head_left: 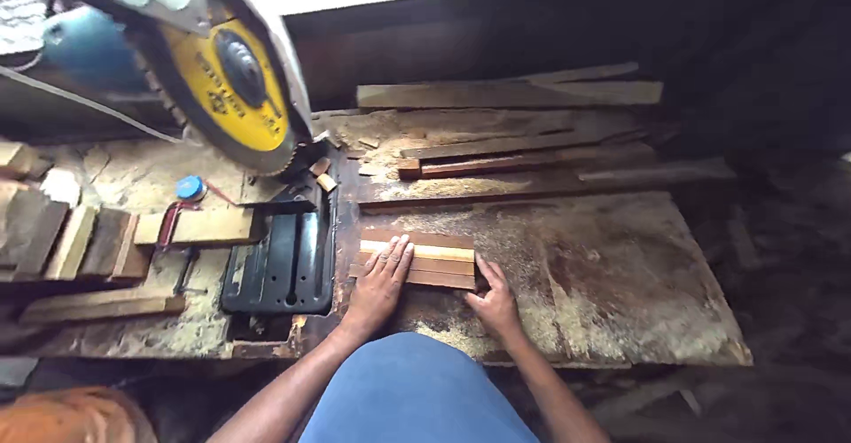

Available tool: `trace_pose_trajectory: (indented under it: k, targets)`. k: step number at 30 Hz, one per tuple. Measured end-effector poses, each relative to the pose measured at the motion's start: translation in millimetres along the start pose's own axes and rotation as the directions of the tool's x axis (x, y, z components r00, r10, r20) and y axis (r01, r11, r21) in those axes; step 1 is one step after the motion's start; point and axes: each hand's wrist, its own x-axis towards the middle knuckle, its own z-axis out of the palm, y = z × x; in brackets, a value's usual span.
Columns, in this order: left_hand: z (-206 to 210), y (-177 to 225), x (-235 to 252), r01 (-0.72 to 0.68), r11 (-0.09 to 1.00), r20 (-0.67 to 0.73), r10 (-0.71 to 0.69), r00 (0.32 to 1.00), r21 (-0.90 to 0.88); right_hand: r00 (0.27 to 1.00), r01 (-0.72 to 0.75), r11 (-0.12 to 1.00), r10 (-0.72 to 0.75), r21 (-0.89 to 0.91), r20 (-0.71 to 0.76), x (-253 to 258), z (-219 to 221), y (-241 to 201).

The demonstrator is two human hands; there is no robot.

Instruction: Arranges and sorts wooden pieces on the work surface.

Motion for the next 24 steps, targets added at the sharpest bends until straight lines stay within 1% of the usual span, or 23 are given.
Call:
trace_pose_trajectory:
  k: [5,7,9,10,12,13,15,16,18,20,22,24]
  targets:
    - [-3.6,-0.1,1.3,-0.032,0.997,-0.04,0.029,0.999,-0.066,1.0,0.016,1.0,-0.016,0.015,0.011,4.1,-2.3,5.2]
    - [-2.3,-0.3,0.9,-0.043,0.996,-0.057,0.039,0.998,-0.078,0.999,0.009,0.997,-0.006,-0.076,0.032,3.7,-3.5,-0.2]
    - [-2.7,0.9,1.7,-0.043,0.996,-0.06,0.039,0.997,-0.077,0.999,0.017,0.976,-0.008,-0.219,0.042,2.6,-9.3,-15.8]
    - [-2.7,0.6,2.4,-0.039,0.997,-0.064,0.034,0.997,-0.072,0.999,0.041,0.955,-0.035,-0.295,0.026,2.8,-12.0,-27.2]
    - [-2.2,-0.7,2.1,-0.024,0.998,-0.07,0.019,0.997,-0.063,0.988,0.148,0.892,-0.151,-0.428,0.026,3.6,-15.3,-51.0]
    - [-2.1,-1.1,1.6,-0.018,0.998,-0.069,0.014,0.997,-0.065,0.974,0.216,0.845,-0.219,-0.489,0.051,5.5,-15.2,-61.3]
    - [-2.3,-2.6,2.4,-0.016,0.997,-0.062,0.011,0.998,-0.077,0.931,0.357,0.746,-0.332,-0.562,0.151,15.3,-8.8,-76.0]
    - [-2.7,-3.1,2.7,-0.016,0.996,-0.051,0.011,0.999,-0.085,0.913,0.404,0.707,-0.343,-0.581,0.218,22.2,-3.3,-82.0]
    - [-4.3,-2.8,3.1,-0.013,0.995,-0.025,0.01,1.0,-0.097,0.898,0.436,0.642,-0.267,-0.631,0.349,37.3,9.5,-93.7]
    - [-6.2,-1.2,3.5,-0.004,0.993,-0.014,0.002,1.0,-0.121,0.88,0.455,0.6,-0.189,-0.659,0.436,49.6,20.3,-98.8]
    - [-6.5,1.7,3.6,0.006,0.986,-0.069,-0.017,0.997,-0.166,0.862,0.489,0.598,-0.218,-0.635,0.457,55.4,25.8,-92.1]
    - [-4.8,2.4,3.3,0.02,0.983,-0.122,-0.043,0.992,-0.183,0.842,0.537,0.594,-0.34,-0.598,0.418,61.0,31.2,-77.4]
